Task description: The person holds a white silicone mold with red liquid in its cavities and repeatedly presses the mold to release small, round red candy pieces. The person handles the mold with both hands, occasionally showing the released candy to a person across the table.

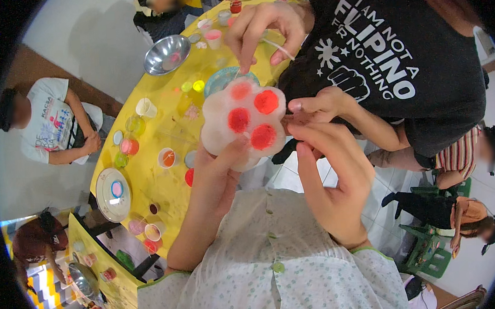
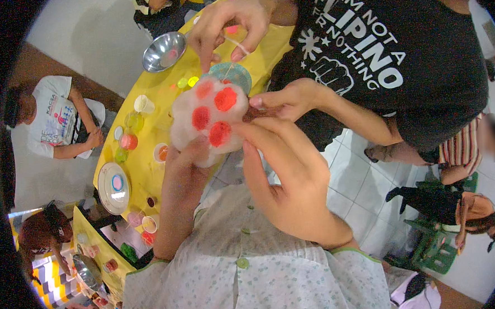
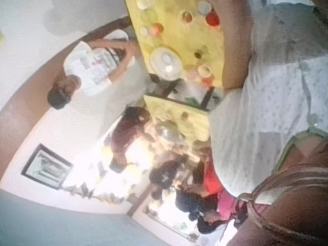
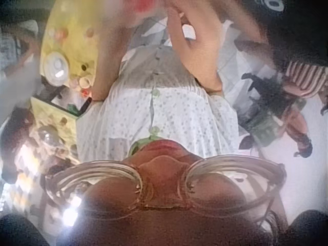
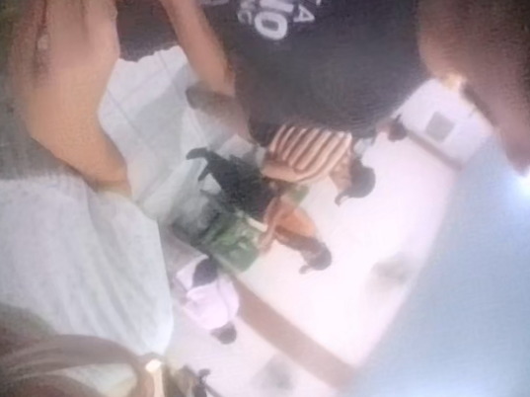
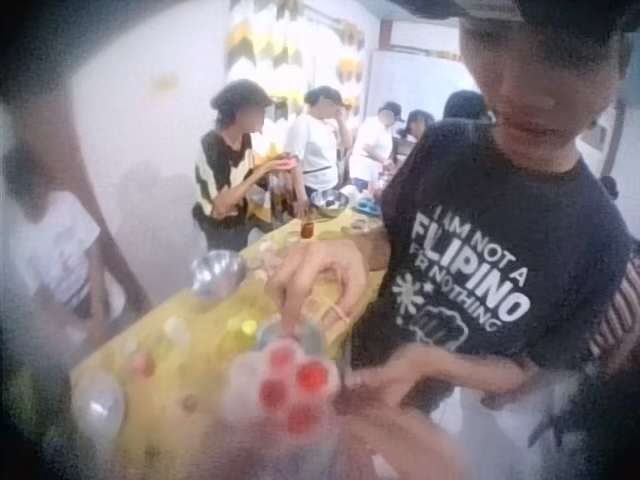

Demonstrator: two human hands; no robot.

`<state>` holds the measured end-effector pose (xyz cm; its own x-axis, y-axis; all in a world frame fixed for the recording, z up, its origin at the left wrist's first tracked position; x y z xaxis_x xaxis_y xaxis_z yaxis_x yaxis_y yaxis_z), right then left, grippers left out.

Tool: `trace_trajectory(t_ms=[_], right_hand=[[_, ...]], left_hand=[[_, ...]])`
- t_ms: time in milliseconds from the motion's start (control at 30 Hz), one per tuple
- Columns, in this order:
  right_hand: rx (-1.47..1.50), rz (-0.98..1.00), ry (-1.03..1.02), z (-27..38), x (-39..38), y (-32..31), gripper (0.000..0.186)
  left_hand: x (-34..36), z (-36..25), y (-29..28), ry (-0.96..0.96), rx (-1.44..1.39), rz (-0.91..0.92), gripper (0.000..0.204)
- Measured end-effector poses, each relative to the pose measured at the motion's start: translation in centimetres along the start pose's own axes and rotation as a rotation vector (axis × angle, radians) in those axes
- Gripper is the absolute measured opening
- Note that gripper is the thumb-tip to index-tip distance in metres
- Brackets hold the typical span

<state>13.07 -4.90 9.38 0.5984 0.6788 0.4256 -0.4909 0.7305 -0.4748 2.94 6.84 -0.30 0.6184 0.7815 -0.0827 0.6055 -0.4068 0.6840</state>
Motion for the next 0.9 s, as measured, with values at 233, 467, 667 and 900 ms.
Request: trace_trajectory(t_ms=[233,467,667,900], right_hand=[[0.067,-0.010,0.054,-0.4,-1.5,0.8,0.030],[-0.005,0.009,0.109,-0.1,-1.7,1.7,0.036],[0.013,-0.015,0.124,-0.6,-2.0,2.9,0.042],[0.045,0.005,0.250,-1.0,-1.9,3.6,0.045]], left_hand=[[-0.8,-0.9,1.1,0.110,0.084,-0.033,0.063],[-1.3,-1.8,1.2,0.251,0.134,0.003,0.062],[-1.6,-1.5,0.4,0.306,0.118,-0.009,0.064],[-1.8,-1.5,0.2,0.311,0.079,-0.032,0.065]])
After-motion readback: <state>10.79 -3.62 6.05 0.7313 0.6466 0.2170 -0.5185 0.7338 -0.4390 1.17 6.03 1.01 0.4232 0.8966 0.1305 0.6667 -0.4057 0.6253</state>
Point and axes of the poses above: each hand's wrist, its own x-axis towards the middle knuckle, its own y-axis out of the palm, z = x × y, the point moved 5 cm from there along x, towards the middle knuckle, and after that the axes turned 12 degrees about y, right-handed, at the moved point
